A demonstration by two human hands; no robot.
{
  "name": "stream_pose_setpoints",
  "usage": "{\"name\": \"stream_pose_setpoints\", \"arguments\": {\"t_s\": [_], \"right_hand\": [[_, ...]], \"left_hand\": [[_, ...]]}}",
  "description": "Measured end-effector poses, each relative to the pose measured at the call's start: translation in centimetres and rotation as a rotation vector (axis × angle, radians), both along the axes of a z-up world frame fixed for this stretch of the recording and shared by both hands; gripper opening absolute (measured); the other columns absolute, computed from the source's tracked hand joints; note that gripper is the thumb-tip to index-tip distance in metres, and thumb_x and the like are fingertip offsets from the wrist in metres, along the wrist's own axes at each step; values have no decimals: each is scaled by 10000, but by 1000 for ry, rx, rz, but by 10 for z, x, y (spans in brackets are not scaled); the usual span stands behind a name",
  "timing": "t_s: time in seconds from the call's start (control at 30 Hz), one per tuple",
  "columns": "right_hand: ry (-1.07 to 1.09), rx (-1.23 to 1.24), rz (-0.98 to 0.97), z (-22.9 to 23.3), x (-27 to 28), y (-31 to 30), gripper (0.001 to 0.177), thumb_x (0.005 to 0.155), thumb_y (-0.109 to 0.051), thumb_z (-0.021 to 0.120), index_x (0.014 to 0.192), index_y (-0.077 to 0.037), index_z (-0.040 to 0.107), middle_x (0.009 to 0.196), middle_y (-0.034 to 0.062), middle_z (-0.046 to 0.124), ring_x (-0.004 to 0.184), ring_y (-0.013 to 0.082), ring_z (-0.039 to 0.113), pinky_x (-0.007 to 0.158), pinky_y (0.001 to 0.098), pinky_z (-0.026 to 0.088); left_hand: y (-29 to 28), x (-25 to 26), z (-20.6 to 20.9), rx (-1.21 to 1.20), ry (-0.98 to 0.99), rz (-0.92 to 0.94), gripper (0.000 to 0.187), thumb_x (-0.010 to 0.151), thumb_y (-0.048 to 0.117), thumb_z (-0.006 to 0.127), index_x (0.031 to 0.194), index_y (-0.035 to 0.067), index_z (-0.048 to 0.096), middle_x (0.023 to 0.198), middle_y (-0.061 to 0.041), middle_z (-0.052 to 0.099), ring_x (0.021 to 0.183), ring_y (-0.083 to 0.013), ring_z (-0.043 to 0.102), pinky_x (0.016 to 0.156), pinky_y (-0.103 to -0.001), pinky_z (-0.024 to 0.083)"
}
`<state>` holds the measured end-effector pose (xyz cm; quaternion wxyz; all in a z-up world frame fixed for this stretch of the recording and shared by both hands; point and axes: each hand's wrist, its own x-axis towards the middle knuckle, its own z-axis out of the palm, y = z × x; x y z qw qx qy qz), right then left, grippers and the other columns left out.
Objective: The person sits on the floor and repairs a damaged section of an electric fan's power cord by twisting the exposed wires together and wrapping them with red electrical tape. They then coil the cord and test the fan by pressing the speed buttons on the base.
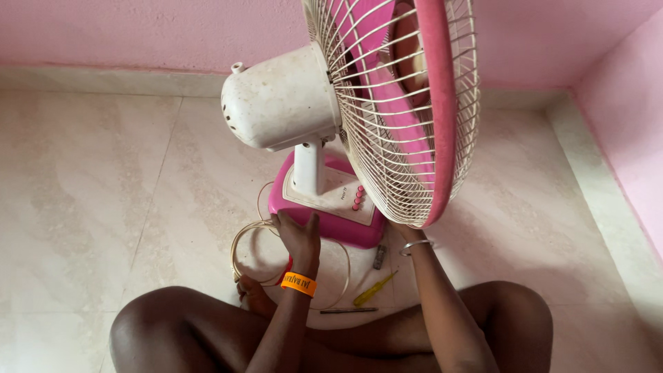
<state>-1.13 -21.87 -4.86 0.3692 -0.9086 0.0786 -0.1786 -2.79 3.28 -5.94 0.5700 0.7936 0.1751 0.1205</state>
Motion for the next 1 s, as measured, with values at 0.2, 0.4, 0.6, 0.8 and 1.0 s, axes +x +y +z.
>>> {"name": "stream_pose_setpoints", "arguments": {"t_s": [0.2, 0.4, 0.6, 0.8, 1.0], "right_hand": [[19, -4, -6, 0, 3, -8, 414, 838, -282, 804, 1146, -28, 696, 1057, 135, 741, 962, 253, 690, 864, 414, 542], [23, 3, 28, 1, 5, -5, 434, 824, -288, 808, 1155, -34, 690, 1072, 138, 738, 979, 261, 689, 869, 418, 540], [17, 13, 75, 3, 2, -2, 455, 810, -294, 812, 1164, -39, 684, 1087, 140, 734, 996, 269, 688, 875, 421, 538], [23, 22, 155, 9, -1, 4, 476, 796, -299, 817, 1172, -44, 678, 1102, 143, 731, 1013, 277, 687, 881, 424, 536], [99, 72, 330, 23, -5, 16, 497, 782, -305, 821, 1181, -49, 672, 1117, 145, 727, 1029, 286, 686, 887, 428, 534]], "left_hand": [[3, -1, 12, -18, -60, 45, 660, 733, 85, 830, 1242, -166, 494, 1457, -429, 386, 1366, -556, 397, 1169, -499, 334], [15, -1, 17, -32, -44, 77, 504, 761, 109, 793, 1151, -145, 600, 1222, -301, 636, 1125, -437, 615, 1001, -460, 473], [18, 1, 22, -83, -43, 75, 494, 754, 116, 773, 1143, -135, 601, 1112, -267, 668, 999, -394, 660, 909, -439, 507], [29, 4, 34, -105, 43, 7, 318, 764, 143, 755, 988, -52, 641, 852, -190, 705, 763, -302, 690, 707, -435, 542], [33, 7, 40, -92, 98, 23, 327, 746, 157, 767, 949, -69, 645, 819, -208, 707, 732, -312, 670, 702, -440, 534]]}}
